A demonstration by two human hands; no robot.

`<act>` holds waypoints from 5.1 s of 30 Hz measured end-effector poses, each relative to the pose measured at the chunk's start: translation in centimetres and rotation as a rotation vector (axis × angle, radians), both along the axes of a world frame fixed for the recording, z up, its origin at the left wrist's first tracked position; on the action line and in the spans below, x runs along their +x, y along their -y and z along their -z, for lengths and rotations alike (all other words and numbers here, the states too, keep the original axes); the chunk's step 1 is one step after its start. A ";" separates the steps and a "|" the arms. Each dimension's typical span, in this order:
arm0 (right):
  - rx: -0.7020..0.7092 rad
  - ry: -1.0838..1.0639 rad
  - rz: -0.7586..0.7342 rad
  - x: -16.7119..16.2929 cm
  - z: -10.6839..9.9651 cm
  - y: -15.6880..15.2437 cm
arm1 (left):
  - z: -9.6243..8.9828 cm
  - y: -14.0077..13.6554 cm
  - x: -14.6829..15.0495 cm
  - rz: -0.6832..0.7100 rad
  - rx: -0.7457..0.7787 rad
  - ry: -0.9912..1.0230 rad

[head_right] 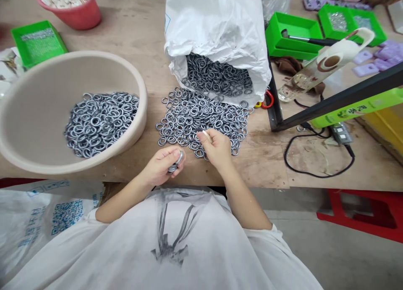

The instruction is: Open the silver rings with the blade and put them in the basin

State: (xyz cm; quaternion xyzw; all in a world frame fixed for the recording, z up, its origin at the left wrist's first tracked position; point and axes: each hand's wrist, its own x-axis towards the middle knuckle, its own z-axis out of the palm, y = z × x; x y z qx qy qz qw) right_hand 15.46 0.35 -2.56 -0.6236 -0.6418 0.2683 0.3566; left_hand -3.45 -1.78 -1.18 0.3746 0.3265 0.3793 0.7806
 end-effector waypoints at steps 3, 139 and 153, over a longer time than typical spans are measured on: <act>-0.041 0.171 -0.096 -1.1 0.8 -0.2 | -0.2 -0.1 -2.5 -0.166 -0.034 -0.044; 0.301 0.052 -0.245 -2.1 -1.7 1.9 | -0.2 -0.4 1.2 -0.144 -0.234 -0.003; 0.224 0.121 -0.283 -1.9 -2.3 2.5 | -0.3 -0.3 1.4 -0.143 -0.220 -0.052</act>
